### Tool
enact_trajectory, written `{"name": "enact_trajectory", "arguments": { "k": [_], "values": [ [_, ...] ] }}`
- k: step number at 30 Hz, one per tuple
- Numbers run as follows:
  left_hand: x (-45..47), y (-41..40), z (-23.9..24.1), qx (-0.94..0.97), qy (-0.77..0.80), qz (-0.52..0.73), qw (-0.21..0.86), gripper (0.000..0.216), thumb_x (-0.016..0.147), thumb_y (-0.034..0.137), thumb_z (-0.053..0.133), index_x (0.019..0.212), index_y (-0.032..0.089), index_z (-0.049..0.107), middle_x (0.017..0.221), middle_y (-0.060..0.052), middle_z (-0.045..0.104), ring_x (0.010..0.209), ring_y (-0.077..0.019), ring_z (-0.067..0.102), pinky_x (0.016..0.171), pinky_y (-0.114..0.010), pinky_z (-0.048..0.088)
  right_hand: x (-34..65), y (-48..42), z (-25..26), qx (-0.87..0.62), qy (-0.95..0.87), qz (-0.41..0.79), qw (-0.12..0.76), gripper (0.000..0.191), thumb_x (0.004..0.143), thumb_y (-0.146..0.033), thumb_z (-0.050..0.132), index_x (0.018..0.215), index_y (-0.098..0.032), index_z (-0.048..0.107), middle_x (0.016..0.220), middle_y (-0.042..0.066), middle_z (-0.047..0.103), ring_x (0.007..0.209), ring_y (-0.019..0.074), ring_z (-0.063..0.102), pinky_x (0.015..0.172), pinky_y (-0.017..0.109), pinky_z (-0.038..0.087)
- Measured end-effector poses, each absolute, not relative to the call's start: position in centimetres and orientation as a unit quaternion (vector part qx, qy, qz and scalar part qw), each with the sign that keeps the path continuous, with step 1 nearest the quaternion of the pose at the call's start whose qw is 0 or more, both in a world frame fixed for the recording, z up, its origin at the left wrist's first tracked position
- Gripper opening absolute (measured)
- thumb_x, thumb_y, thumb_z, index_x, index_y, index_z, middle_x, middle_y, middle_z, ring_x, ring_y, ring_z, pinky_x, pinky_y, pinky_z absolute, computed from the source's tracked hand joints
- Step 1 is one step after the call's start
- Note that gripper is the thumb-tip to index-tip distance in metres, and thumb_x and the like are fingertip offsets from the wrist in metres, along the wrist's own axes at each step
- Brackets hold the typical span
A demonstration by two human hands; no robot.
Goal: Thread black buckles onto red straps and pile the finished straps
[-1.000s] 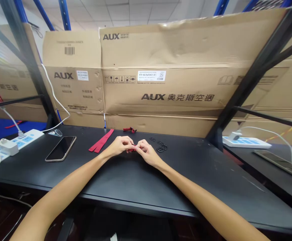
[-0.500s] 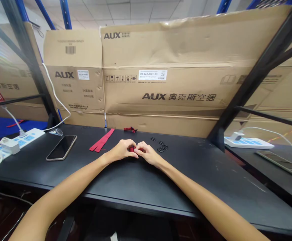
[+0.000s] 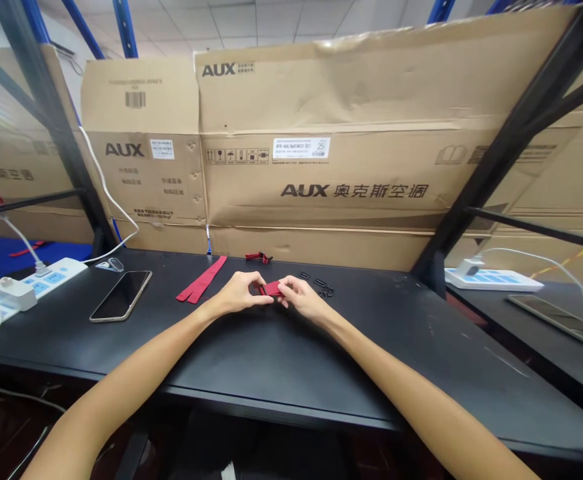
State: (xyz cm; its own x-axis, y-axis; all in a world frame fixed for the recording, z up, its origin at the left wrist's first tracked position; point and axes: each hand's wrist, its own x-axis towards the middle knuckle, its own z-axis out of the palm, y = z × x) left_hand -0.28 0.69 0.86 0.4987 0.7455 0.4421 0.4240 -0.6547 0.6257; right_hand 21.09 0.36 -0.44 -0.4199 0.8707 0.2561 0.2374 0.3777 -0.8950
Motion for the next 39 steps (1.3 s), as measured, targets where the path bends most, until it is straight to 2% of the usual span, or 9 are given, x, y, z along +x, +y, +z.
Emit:
{"name": "enact_trajectory", "arguments": {
  "k": [6,8,10,12,15,18,20,26,39],
  "values": [
    [-0.7,0.9,0.7,0.808,0.33,0.213,0.439,0.042,0.072,0.053,0.062,0.074,0.012,0.063,0.058,-0.001,0.061,0.05,-0.0092,0.052,0.05,-0.021,0.04,20.8,0.5,-1.2,-0.369,-0.757,0.388,0.374,0.033,0.086,-0.051,0.045,0.085,-0.019,0.049,0.068,-0.001,0.057,0.053,0.0107,0.05,0.055,0.025,0.042],
    [-0.7,1.3,0.1,0.794,0.33,0.196,0.472,0.043,0.071,0.054,0.063,0.071,0.011,0.063,0.056,-0.002,0.06,0.047,-0.0089,0.051,0.049,-0.021,0.039,20.7,0.8,-1.6,-0.378,-0.772,0.344,0.379,0.029,0.086,-0.048,0.045,0.089,-0.019,0.05,0.074,0.0,0.058,0.059,0.0121,0.053,0.058,0.027,0.044],
    [-0.5,1.9,-0.8,0.768,0.358,0.237,0.476,0.046,0.072,0.056,0.062,0.074,0.01,0.064,0.059,-0.004,0.063,0.048,-0.0102,0.054,0.05,-0.023,0.042,20.7,1.2,-2.1,-0.414,-0.773,0.268,0.399,0.027,0.086,-0.043,0.047,0.095,-0.019,0.052,0.087,0.004,0.06,0.074,0.0155,0.058,0.067,0.03,0.047],
    [-0.4,2.7,-1.7,0.729,0.395,0.324,0.455,0.05,0.077,0.058,0.055,0.084,0.009,0.065,0.07,-0.009,0.067,0.059,-0.0139,0.061,0.057,-0.026,0.047,21.0,1.6,-2.4,-0.463,-0.77,0.189,0.396,0.029,0.086,-0.041,0.047,0.103,-0.018,0.053,0.101,0.009,0.06,0.091,0.0196,0.058,0.078,0.034,0.046],
    [-0.7,3.7,-2.5,0.755,0.411,0.355,0.368,0.058,0.076,0.055,0.058,0.114,0.012,0.057,0.109,-0.014,0.065,0.096,-0.0213,0.062,0.082,-0.034,0.049,21.6,1.7,-2.7,-0.496,-0.805,0.104,0.308,0.039,0.085,-0.047,0.048,0.112,-0.019,0.054,0.114,0.012,0.058,0.107,0.0245,0.053,0.092,0.041,0.04],
    [-1.6,4.2,-2.8,0.828,0.44,0.288,0.196,0.074,0.068,0.06,0.064,0.126,0.016,0.051,0.131,-0.014,0.051,0.122,-0.0285,0.045,0.102,-0.042,0.035,22.0,1.3,-2.7,-0.496,-0.837,0.059,0.225,0.058,0.081,-0.059,0.049,0.122,-0.018,0.053,0.13,0.014,0.05,0.122,0.029,0.043,0.102,0.043,0.031],
    [-2.0,4.3,-2.9,0.858,0.443,0.228,0.126,0.076,0.07,0.065,0.057,0.129,0.017,0.05,0.137,-0.013,0.045,0.13,-0.0297,0.035,0.108,-0.042,0.025,21.9,1.1,-2.6,-0.498,-0.843,0.049,0.196,0.068,0.08,-0.065,0.045,0.127,-0.017,0.05,0.137,0.015,0.044,0.129,0.03,0.036,0.106,0.043,0.025],
    [-2.2,4.3,-3.3,0.882,0.435,0.165,0.073,0.079,0.078,0.069,0.041,0.135,0.015,0.043,0.142,-0.014,0.037,0.134,-0.0285,0.03,0.11,-0.04,0.02,21.9,1.0,-2.5,-0.495,-0.85,0.057,0.171,0.076,0.08,-0.07,0.038,0.133,-0.015,0.046,0.142,0.015,0.038,0.132,0.0295,0.031,0.108,0.043,0.023],
    [-2.1,4.1,-3.2,0.884,0.431,0.168,0.074,0.077,0.08,0.068,0.04,0.136,0.016,0.041,0.143,-0.013,0.037,0.134,-0.0279,0.029,0.11,-0.038,0.019,21.9,1.0,-2.6,-0.492,-0.85,0.053,0.178,0.075,0.08,-0.069,0.039,0.132,-0.016,0.047,0.141,0.015,0.041,0.132,0.0301,0.033,0.107,0.043,0.024]
  ]
}}
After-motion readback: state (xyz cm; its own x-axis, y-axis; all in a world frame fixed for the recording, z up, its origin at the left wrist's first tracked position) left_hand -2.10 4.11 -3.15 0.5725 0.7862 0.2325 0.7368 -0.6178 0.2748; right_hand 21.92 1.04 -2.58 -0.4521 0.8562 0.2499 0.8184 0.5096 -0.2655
